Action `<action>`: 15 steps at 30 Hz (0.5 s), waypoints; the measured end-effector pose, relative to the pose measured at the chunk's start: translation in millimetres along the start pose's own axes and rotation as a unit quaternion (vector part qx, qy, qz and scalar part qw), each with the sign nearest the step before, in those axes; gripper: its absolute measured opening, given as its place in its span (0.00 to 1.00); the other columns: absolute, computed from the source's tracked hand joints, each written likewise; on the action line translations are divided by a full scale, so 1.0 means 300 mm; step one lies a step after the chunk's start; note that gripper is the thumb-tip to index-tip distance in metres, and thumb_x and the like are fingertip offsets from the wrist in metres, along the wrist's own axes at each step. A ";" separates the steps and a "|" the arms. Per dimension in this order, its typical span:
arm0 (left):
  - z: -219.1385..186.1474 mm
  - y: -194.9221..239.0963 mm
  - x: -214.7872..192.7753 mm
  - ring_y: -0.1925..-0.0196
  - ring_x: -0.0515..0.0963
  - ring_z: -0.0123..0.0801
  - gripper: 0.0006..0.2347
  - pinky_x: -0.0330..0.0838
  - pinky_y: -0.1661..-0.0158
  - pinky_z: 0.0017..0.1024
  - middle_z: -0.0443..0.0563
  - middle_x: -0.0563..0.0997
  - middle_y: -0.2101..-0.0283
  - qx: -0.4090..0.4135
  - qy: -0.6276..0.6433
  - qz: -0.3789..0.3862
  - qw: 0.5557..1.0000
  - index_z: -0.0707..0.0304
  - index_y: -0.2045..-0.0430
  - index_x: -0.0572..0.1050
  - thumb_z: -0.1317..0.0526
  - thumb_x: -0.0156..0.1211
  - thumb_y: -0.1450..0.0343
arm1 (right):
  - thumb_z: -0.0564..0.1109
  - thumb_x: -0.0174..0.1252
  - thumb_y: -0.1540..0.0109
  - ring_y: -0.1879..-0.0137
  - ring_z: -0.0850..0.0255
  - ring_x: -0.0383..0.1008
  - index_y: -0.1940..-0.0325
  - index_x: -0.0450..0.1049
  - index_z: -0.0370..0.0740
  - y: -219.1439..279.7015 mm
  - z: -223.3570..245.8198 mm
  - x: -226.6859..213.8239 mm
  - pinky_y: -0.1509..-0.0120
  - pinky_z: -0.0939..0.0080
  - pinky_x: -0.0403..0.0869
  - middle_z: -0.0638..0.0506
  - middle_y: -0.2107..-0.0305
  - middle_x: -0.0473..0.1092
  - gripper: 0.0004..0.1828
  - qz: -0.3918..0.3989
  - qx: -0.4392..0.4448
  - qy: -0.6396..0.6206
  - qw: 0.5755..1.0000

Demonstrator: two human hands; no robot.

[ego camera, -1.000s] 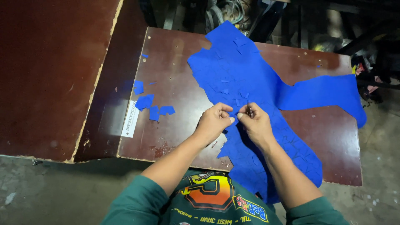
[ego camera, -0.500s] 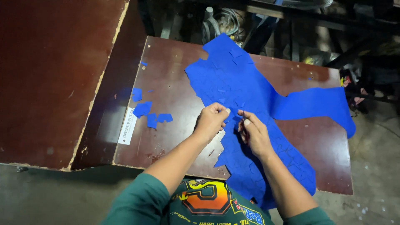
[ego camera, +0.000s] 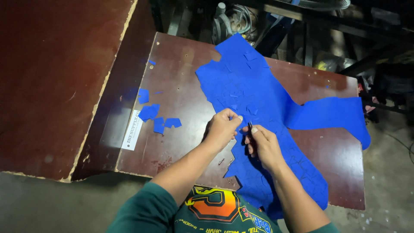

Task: Cutting out small pattern pieces from a large sheet of blue fabric using a small hand-held cutting tool.

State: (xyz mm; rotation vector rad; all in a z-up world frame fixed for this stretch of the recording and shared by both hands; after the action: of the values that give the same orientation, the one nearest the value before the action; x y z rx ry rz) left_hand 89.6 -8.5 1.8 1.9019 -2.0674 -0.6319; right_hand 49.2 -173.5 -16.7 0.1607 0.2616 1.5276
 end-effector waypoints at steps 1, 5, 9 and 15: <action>-0.004 0.002 -0.001 0.85 0.79 0.27 0.07 0.73 0.80 0.20 0.48 0.76 0.87 0.000 0.001 0.000 1.000 0.57 0.72 0.82 0.58 0.59 0.36 | 0.43 0.45 0.31 0.83 0.59 0.66 0.52 0.76 0.29 -0.001 -0.003 0.001 0.85 0.61 0.66 0.41 0.79 0.69 0.17 0.001 0.000 0.001 1.000; 0.000 0.006 0.001 0.84 0.80 0.27 0.08 0.74 0.79 0.22 0.49 0.77 0.87 -0.009 -0.012 0.002 1.000 0.55 0.73 0.81 0.56 0.59 0.37 | 0.43 0.46 0.31 0.84 0.59 0.66 0.55 0.77 0.29 0.003 0.001 0.006 0.86 0.61 0.65 0.42 0.80 0.67 0.17 0.014 -0.013 0.023 1.000; -0.010 0.016 0.000 0.84 0.80 0.29 0.08 0.73 0.76 0.23 0.50 0.77 0.87 0.003 -0.015 0.002 1.000 0.56 0.73 0.81 0.57 0.58 0.37 | 0.44 0.47 0.32 0.83 0.60 0.65 0.56 0.77 0.30 0.009 -0.001 0.007 0.84 0.61 0.66 0.43 0.80 0.66 0.16 0.009 -0.015 0.041 0.999; -0.035 0.040 -0.009 0.85 0.79 0.29 0.07 0.72 0.77 0.23 0.49 0.76 0.88 0.019 -0.034 0.000 0.999 0.56 0.74 0.80 0.57 0.57 0.37 | 0.44 0.48 0.31 0.84 0.59 0.65 0.59 0.78 0.30 0.009 0.024 0.012 0.86 0.61 0.66 0.43 0.81 0.66 0.16 -0.003 -0.040 0.067 0.997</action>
State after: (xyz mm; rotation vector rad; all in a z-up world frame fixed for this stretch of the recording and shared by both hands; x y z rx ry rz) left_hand 84.4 -6.7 17.0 1.9256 -2.1351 -0.6705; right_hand 48.5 -169.2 -9.4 -0.0069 0.3069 1.5433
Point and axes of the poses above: each hand's wrist, its own y-axis away from the middle knuckle, its own x-axis out of the palm, z = x × y, the point moved 7 cm from there along -y, towards the middle knuckle
